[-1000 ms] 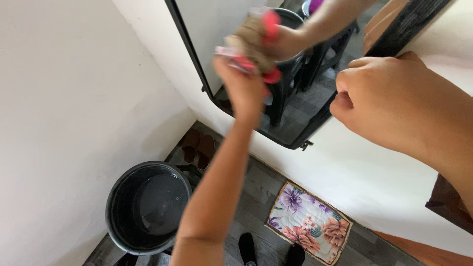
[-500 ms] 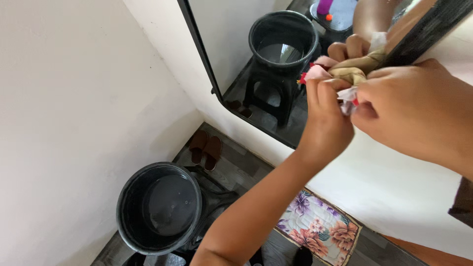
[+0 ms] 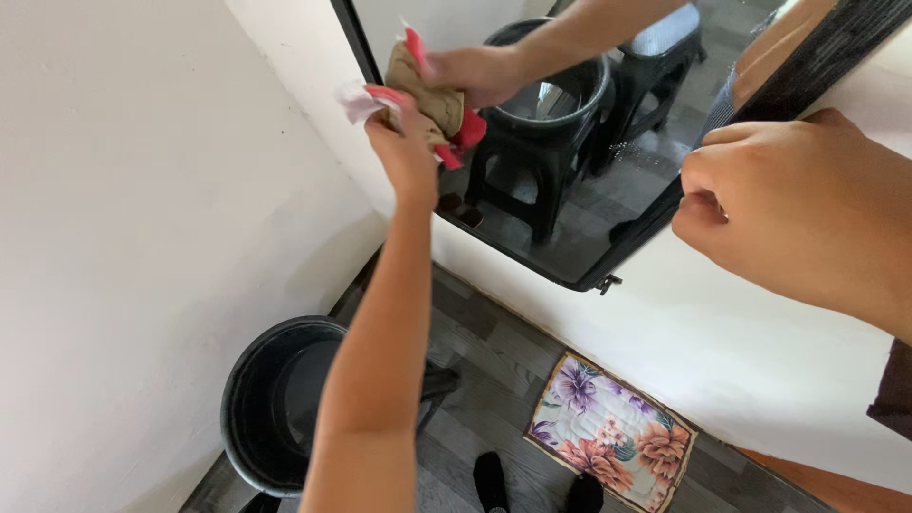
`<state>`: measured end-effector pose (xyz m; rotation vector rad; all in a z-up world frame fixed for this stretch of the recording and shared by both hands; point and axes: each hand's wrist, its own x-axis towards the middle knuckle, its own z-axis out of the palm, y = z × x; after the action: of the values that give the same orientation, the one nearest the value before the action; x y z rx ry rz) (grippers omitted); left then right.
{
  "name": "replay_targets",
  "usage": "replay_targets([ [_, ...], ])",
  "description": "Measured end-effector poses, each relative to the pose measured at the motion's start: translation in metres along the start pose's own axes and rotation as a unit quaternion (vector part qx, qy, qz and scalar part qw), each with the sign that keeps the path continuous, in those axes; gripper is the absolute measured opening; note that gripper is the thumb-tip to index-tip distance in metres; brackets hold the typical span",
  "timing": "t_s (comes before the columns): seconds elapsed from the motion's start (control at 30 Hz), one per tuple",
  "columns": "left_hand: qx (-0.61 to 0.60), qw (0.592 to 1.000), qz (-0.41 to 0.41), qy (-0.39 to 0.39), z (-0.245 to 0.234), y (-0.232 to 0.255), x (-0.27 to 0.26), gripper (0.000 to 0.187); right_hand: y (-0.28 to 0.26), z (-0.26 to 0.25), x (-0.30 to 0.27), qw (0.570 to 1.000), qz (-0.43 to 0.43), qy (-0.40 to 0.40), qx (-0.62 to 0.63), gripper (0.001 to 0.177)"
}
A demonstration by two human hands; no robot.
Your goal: The person pours liquid from a purple bottle onto a cloth, then wipes a wall-mounted mirror with the cloth. They rinse the cloth in a bucket of water, wring it out, and continue wiping the mirror surface.
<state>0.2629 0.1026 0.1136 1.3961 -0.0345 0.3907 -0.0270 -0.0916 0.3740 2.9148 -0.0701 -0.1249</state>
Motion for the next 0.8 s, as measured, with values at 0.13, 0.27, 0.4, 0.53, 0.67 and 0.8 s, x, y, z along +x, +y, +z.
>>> replay_targets([
  [0.13,0.145,0.974,0.172,0.014,0.03,0.028,-0.063,0.034,0.001,-0.002,-0.001,0.999,-0.031,0.044,0.009,0.023],
  [0.27,0.108,0.985,0.132,-0.036,0.047,0.067,-0.14,0.03,0.003,0.0,-0.003,1.0,-0.009,0.011,0.002,0.022],
  [0.4,0.064,0.978,0.184,-0.08,0.057,0.102,-0.182,0.042,0.006,0.006,-0.003,0.998,-0.031,0.044,0.023,0.021],
  [0.53,0.047,0.965,0.228,-0.117,0.067,0.124,-0.211,0.045,0.015,0.014,-0.003,0.992,-0.082,0.099,0.016,0.021],
  [0.67,0.034,0.95,0.243,-0.192,0.071,0.135,-0.234,0.056,0.019,0.017,-0.004,0.998,-0.042,0.041,-0.031,0.029],
  [0.8,0.066,0.92,0.302,-0.24,0.069,0.136,-0.238,0.053,0.014,0.011,-0.008,0.997,0.0,0.076,0.01,0.028],
])
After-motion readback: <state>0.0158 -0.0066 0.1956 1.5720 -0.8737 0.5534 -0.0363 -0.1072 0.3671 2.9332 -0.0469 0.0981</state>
